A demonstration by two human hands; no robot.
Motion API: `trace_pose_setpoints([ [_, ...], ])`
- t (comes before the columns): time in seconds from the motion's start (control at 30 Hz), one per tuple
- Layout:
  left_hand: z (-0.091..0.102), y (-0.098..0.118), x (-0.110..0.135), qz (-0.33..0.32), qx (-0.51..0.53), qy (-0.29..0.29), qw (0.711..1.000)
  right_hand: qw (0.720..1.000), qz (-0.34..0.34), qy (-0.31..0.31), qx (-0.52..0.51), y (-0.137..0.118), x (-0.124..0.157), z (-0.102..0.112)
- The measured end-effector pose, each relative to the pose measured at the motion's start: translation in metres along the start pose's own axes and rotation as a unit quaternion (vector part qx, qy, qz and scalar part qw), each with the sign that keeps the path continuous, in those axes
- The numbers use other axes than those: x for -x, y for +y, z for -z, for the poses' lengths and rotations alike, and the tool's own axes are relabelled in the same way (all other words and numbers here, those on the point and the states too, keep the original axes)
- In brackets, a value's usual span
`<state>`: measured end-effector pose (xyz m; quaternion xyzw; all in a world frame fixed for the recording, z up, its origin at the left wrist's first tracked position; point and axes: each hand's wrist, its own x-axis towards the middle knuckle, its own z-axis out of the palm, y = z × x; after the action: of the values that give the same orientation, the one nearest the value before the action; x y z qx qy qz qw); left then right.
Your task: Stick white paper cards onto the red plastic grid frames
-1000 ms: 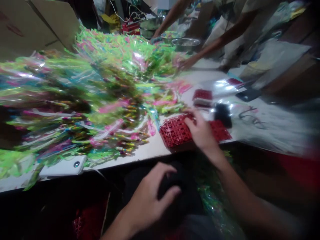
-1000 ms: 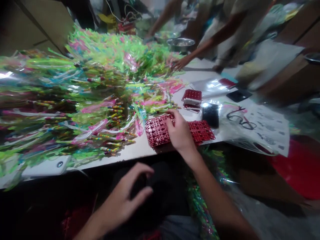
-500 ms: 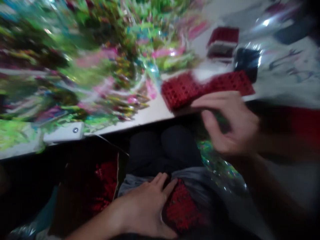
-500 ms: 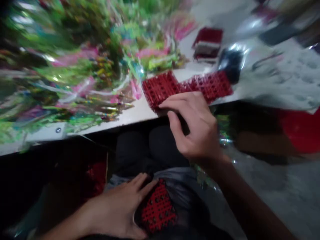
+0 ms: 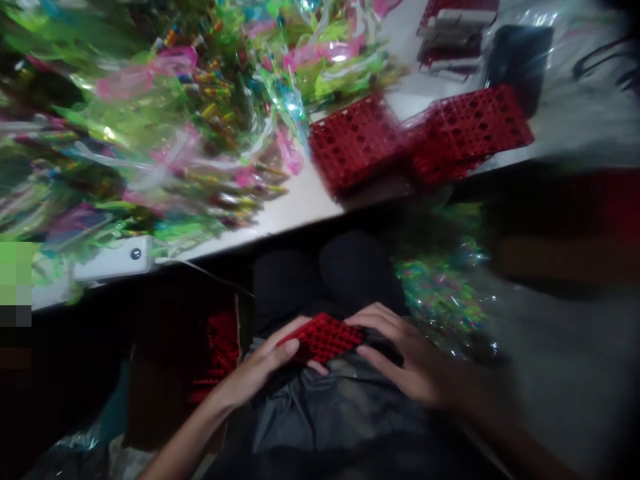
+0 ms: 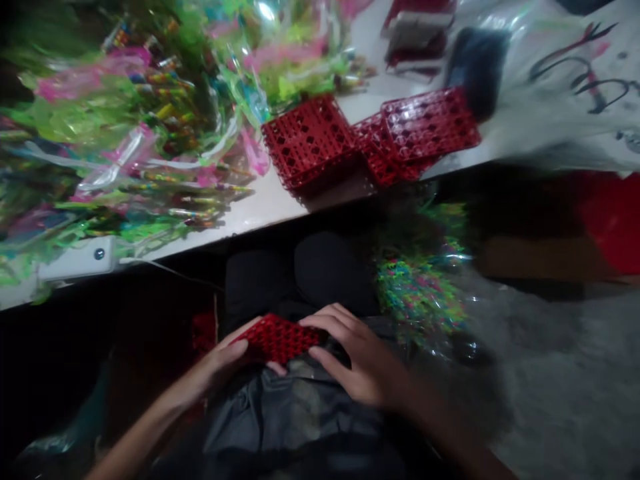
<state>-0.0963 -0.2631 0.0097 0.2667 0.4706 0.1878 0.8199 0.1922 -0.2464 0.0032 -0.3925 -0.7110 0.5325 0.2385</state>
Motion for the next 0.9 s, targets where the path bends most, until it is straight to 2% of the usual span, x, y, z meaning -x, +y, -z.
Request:
trace_pose_setpoints([
  [0.1,-0.011,-0.004,-0.011,-0.008,0.071,0.092,0.993,0.989,-0.08,0.099,-0.079,-0.001,-0.016,-0.004],
  [0.17,-0.016,0.006,-0.018,-0.063,0.03,0.126,0.99,0.978,-0.092,0.155,-0.1,-0.002,-0.025,0.001],
  [0.23,-0.019,0.024,-0.025,-0.163,-0.076,0.16,0.971,0.975,-0.046,0.208,-0.067,-0.006,-0.031,0.013],
  [0.27,-0.019,0.035,-0.027,-0.224,-0.145,0.172,0.948,0.973,-0.011,0.229,-0.038,-0.008,-0.032,0.021],
  [0.33,-0.019,0.058,-0.033,-0.345,-0.267,0.168,0.884,0.966,0.074,0.245,0.022,-0.013,-0.032,0.039],
  [0.43,-0.023,0.09,-0.043,-0.474,-0.332,0.157,0.8,0.952,0.165,0.229,0.116,-0.022,-0.032,0.07],
  [0.5,-0.027,0.111,-0.053,-0.535,-0.322,0.184,0.759,0.928,0.173,0.265,0.197,-0.025,-0.035,0.097],
  [0.6,-0.034,0.142,-0.078,-0.605,-0.289,0.244,0.701,0.88,0.127,0.349,0.297,-0.021,-0.047,0.145],
  [0.63,-0.035,0.152,-0.088,-0.62,-0.278,0.262,0.685,0.872,0.108,0.352,0.322,-0.017,-0.053,0.161],
  [0.67,-0.035,0.161,-0.099,-0.63,-0.27,0.28,0.672,0.87,0.093,0.335,0.349,-0.012,-0.059,0.176],
  [0.73,-0.032,0.176,-0.121,-0.635,-0.268,0.302,0.659,0.872,0.076,0.26,0.408,-0.001,-0.073,0.203],
  [0.83,-0.024,0.186,-0.145,-0.622,-0.283,0.306,0.662,0.862,0.09,0.135,0.481,0.014,-0.093,0.232],
  [0.9,-0.018,0.186,-0.152,-0.603,-0.296,0.297,0.678,0.853,0.11,0.081,0.504,0.019,-0.107,0.246],
])
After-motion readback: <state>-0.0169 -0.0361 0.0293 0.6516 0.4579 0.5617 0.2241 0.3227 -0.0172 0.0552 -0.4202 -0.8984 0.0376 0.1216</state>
